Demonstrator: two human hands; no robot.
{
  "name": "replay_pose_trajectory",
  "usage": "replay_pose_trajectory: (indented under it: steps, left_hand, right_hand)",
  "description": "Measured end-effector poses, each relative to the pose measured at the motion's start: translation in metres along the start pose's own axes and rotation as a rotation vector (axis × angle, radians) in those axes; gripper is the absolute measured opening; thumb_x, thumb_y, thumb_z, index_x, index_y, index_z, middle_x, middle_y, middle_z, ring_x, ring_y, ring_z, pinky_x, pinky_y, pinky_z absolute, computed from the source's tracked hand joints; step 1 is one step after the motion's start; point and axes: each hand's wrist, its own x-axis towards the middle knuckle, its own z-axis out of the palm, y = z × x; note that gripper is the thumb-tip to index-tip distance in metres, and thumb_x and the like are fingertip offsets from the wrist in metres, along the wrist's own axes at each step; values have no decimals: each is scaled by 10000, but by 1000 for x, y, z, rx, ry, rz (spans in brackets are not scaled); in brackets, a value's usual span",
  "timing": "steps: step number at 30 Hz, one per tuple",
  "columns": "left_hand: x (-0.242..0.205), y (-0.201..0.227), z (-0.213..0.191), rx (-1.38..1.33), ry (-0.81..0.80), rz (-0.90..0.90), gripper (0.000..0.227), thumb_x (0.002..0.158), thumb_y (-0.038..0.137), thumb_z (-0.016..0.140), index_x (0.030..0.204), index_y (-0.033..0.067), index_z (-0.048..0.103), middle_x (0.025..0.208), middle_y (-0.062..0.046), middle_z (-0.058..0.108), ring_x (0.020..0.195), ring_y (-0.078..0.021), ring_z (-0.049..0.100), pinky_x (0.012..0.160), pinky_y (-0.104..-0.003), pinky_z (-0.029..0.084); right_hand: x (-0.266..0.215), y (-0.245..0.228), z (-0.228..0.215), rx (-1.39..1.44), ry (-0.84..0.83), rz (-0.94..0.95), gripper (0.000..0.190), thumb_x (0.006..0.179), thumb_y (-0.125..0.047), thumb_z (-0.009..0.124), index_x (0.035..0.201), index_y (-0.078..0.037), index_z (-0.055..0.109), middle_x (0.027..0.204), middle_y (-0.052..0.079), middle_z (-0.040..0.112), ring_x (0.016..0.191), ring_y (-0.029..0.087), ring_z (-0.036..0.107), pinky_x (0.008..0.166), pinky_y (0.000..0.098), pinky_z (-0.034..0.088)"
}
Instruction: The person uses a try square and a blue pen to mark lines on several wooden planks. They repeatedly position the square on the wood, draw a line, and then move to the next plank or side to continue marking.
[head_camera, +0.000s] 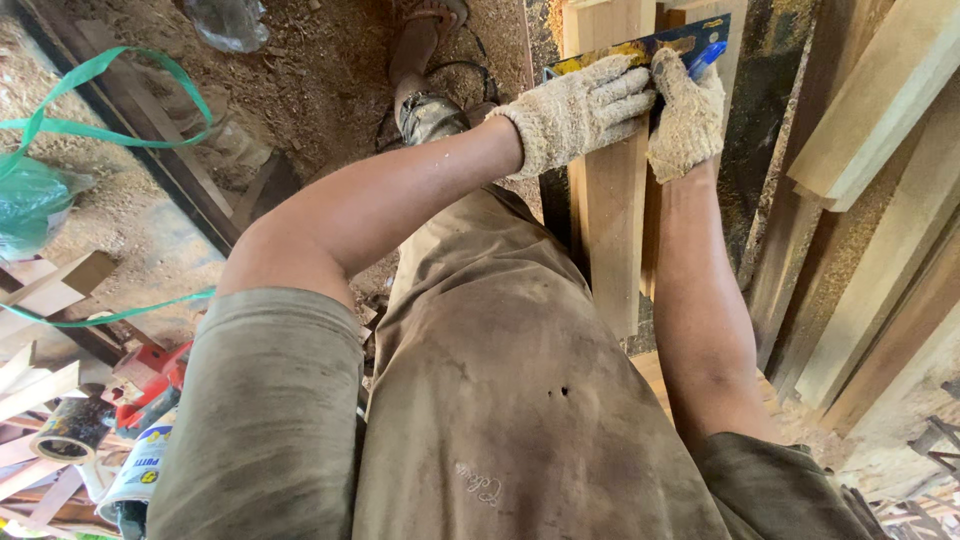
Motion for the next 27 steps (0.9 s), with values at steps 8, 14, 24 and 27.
replay_pose_trajectory:
  steps: [8,14,24,27]
  left_hand:
    - [0,-3,-14,-52,-2,6,482,967,198,576,1446,179,624,1601,-121,472,1520,-336,343,1259,-551,176]
    - [1,-4,-29,26,-88,19,465,980,188,565,1441,174,625,1622,-101,473,1545,-316,349,1288,-524,186]
    - [8,2,1,101,-275,-17,556,1053,247,475,1597,164,391,1630,-122,400,1497,-321,392,1214,-560,242]
    - [4,5,-3,206,-238,10,595,999,191,486,1587,156,397,1618,-126,407,1479,-329,387,1203,-528,241]
  right_hand:
    - [0,-1,-23,-593,129,-95,168,1082,-269,690,1127,-109,708,1108,-2,764,1049,82,713,951,202,551]
    - [-48,-54,-24,195,-162,-268,330,1093,-365,721,952,-84,624,965,113,710,840,177,679,756,319,577]
    - [-33,-94,85,-781,-456,-218,65,953,-96,721,1012,-111,744,1011,105,737,861,190,712,783,320,622]
    - [-22,-82,84,-954,-574,-551,102,951,-27,756,1039,-75,739,1071,106,727,946,217,701,844,323,591]
